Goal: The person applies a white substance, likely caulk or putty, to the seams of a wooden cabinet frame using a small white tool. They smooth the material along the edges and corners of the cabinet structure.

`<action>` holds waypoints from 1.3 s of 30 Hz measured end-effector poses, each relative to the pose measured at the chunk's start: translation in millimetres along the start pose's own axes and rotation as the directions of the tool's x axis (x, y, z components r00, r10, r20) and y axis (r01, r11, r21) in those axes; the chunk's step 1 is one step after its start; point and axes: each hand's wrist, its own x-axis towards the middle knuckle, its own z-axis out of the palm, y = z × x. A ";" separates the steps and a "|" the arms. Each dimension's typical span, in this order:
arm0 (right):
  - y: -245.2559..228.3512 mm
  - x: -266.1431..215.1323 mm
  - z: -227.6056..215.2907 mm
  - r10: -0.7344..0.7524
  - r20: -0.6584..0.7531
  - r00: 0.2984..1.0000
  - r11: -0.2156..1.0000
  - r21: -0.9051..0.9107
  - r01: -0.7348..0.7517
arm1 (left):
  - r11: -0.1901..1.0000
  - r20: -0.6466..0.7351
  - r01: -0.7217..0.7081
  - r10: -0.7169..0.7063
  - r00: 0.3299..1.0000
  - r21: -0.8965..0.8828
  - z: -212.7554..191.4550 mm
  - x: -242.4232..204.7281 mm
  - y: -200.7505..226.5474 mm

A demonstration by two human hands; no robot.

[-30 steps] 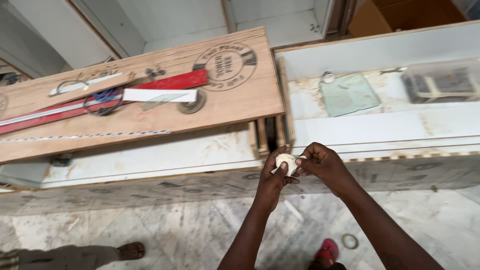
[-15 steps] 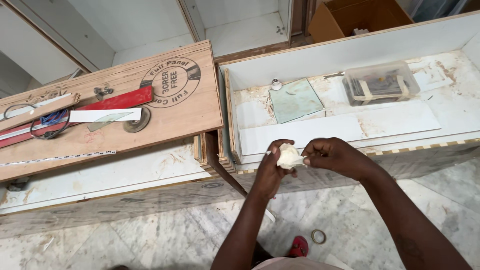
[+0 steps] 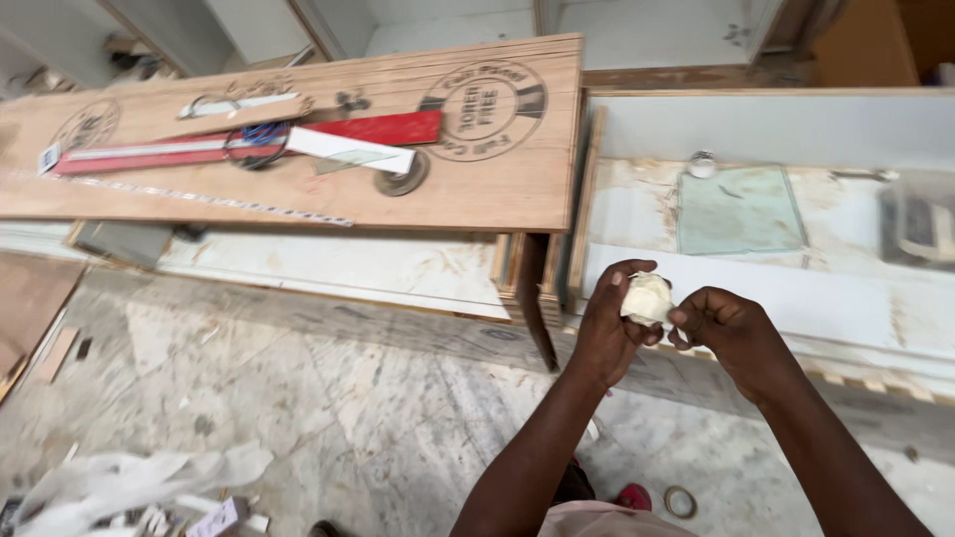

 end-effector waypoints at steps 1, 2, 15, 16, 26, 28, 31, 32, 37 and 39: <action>-7.3 5.6 8.8 -0.026 -0.016 1.000 0.995 -0.096 0.024 | 0.999 -0.003 -0.015 0.014 1.000 -0.032 -4.5 1.3 5.6; -15.2 9.3 18.7 -0.057 -0.034 0.998 0.981 -0.189 0.050 | 0.998 -0.001 -0.027 0.027 1.000 -0.062 -10.3 2.9 11.3; -97.9 73.0 136.3 -0.656 0.316 0.685 0.541 -0.436 0.719 | 0.988 -0.078 0.102 -0.111 0.991 -0.116 -99.9 38.8 93.0; -94.8 81.1 140.5 -0.616 0.335 0.713 0.594 -0.398 0.699 | 0.992 -0.097 0.083 -0.092 0.991 -0.091 -105.6 40.7 100.1; -87.3 153.7 181.4 -0.454 0.504 0.735 0.798 -0.137 0.587 | 0.996 -0.216 -0.080 0.087 0.972 0.041 -164.4 28.6 136.2; -81.4 157.6 195.9 -0.445 0.503 0.741 0.803 -0.143 0.579 | 0.997 -0.270 -0.079 0.082 0.959 0.024 -168.7 18.4 138.1; -72.3 164.1 214.0 -0.376 0.489 0.787 0.835 -0.189 0.517 | 0.996 -0.342 -0.058 0.078 0.936 0.068 -169.7 8.9 142.2; -69.5 165.3 219.5 -0.290 0.461 0.839 0.886 -0.203 0.417 | 0.994 -0.359 -0.040 0.073 0.930 0.097 -171.0 6.1 144.4; -64.9 178.3 252.3 -0.275 0.351 0.895 0.840 -0.365 0.402 | 0.922 -0.333 -0.212 0.320 0.887 0.324 -194.2 10.4 165.4; -71.5 182.6 265.7 -0.432 0.354 0.830 0.777 -0.322 0.541 | 0.892 -0.281 -0.271 0.381 0.881 0.360 -206.7 19.2 177.8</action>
